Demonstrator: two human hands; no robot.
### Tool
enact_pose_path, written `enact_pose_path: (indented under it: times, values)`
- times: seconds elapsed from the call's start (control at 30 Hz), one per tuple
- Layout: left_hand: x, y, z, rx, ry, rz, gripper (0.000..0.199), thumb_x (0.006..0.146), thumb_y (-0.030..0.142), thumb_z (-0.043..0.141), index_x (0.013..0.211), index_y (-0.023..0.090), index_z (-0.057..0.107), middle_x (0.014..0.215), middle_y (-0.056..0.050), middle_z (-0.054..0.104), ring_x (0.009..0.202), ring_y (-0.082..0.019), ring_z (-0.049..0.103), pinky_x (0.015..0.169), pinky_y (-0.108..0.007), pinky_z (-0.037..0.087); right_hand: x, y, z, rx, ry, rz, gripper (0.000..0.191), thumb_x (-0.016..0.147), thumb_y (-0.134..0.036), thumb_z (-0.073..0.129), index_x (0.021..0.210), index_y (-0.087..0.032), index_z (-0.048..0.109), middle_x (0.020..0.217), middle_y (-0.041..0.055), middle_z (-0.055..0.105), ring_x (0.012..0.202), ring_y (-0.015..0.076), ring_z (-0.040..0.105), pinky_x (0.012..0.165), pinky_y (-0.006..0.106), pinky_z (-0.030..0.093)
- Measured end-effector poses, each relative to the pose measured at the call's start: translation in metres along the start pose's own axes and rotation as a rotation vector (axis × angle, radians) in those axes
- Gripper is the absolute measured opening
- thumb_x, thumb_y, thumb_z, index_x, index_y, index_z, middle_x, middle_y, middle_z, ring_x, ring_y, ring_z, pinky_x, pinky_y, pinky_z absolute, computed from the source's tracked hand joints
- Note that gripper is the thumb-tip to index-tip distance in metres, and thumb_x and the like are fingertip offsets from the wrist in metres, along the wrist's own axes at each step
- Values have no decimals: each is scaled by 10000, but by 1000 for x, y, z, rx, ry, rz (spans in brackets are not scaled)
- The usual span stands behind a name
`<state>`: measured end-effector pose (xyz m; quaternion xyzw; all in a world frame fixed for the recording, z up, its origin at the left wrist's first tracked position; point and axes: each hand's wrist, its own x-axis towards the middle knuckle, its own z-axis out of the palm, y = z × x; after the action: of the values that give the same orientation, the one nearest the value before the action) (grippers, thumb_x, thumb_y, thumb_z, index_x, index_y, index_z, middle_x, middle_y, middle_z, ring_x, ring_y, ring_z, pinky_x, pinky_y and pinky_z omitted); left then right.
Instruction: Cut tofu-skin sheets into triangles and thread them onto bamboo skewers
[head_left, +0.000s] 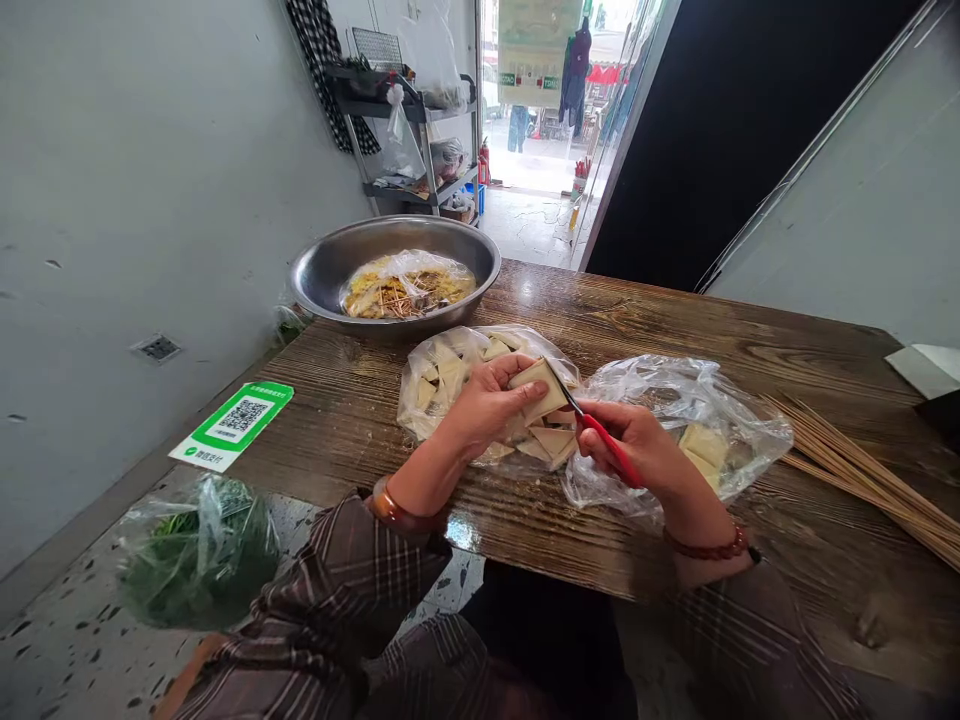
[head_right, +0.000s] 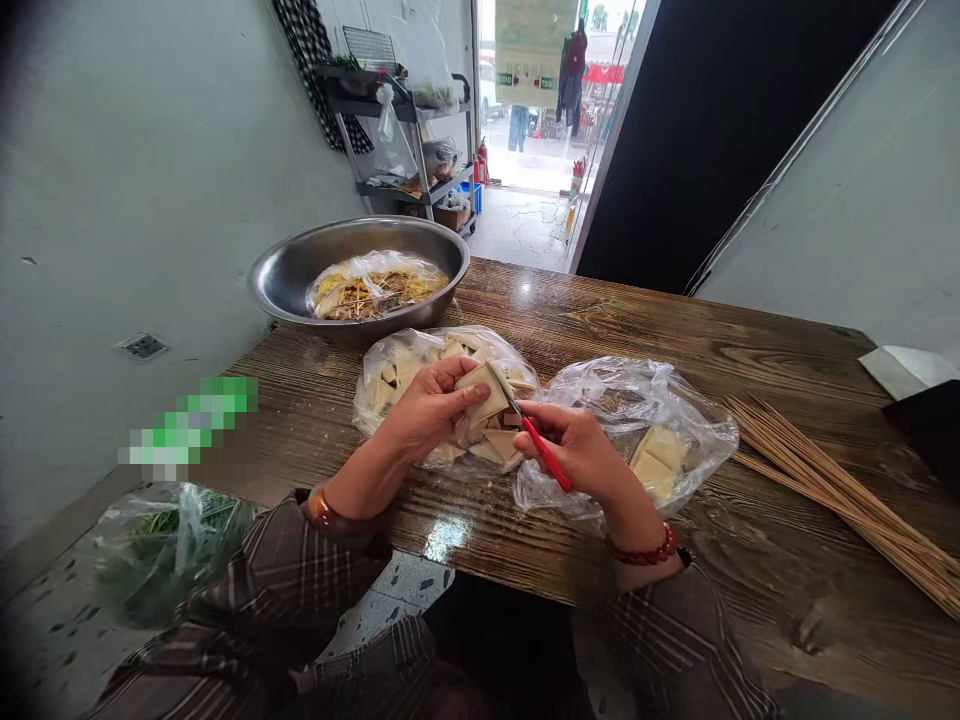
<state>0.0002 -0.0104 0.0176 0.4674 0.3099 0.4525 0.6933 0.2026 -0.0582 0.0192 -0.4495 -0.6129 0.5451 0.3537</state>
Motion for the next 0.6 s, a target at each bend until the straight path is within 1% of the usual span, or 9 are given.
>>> enact_pose_path:
  times: [0.1, 0.2, 0.33, 0.43, 0.53, 0.6]
  values:
    - [0, 1, 0, 11, -1, 7, 358, 678, 343, 848, 893, 136, 648, 783, -3, 682, 645, -96, 633, 617, -205, 516, 0, 1, -1, -26, 17, 24, 531, 763, -496, 742, 1126, -110, 706, 604, -48, 488, 423, 40, 352, 379, 193, 287]
    - [0, 1, 2, 14, -7, 3, 376, 680, 352, 846, 903, 146, 624, 788, -4, 691, 609, -104, 648, 588, -214, 530, 0, 1, -1, -33, 16, 44, 538, 758, -478, 749, 1152, -114, 710, 586, -50, 498, 404, 42, 369, 363, 189, 286]
    - [-1, 3, 3, 26, -43, -27, 437, 689, 394, 839, 946, 165, 570, 848, -26, 715, 554, -134, 671, 498, -222, 521, 2, 3, 0, -12, 34, 65, 598, 767, -508, 730, 1218, -119, 689, 586, -40, 533, 400, 60, 426, 356, 192, 322]
    - [-2, 5, 3, 28, -28, -13, 418, 733, 411, 804, 953, 162, 549, 838, -32, 711, 542, -136, 671, 465, -209, 502, 3, 4, 0, 31, 62, 74, 654, 770, -553, 720, 1260, -122, 665, 598, -34, 551, 408, 71, 458, 358, 194, 344]
    - [-1, 8, 2, -58, 31, 46, 403, 759, 369, 784, 1004, 162, 540, 831, -29, 709, 618, -139, 693, 553, -220, 540, 5, 5, 0, 50, 74, 51, 676, 773, -590, 710, 1261, -124, 663, 612, -30, 556, 408, 66, 458, 365, 193, 352]
    - [1, 10, 1, -123, 63, 93, 423, 743, 312, 791, 1048, 161, 541, 894, -42, 718, 722, -158, 717, 638, -240, 561, 6, 4, 1, 63, 83, 35, 684, 770, -605, 707, 1256, -126, 663, 620, -32, 553, 404, 63, 457, 368, 195, 358]
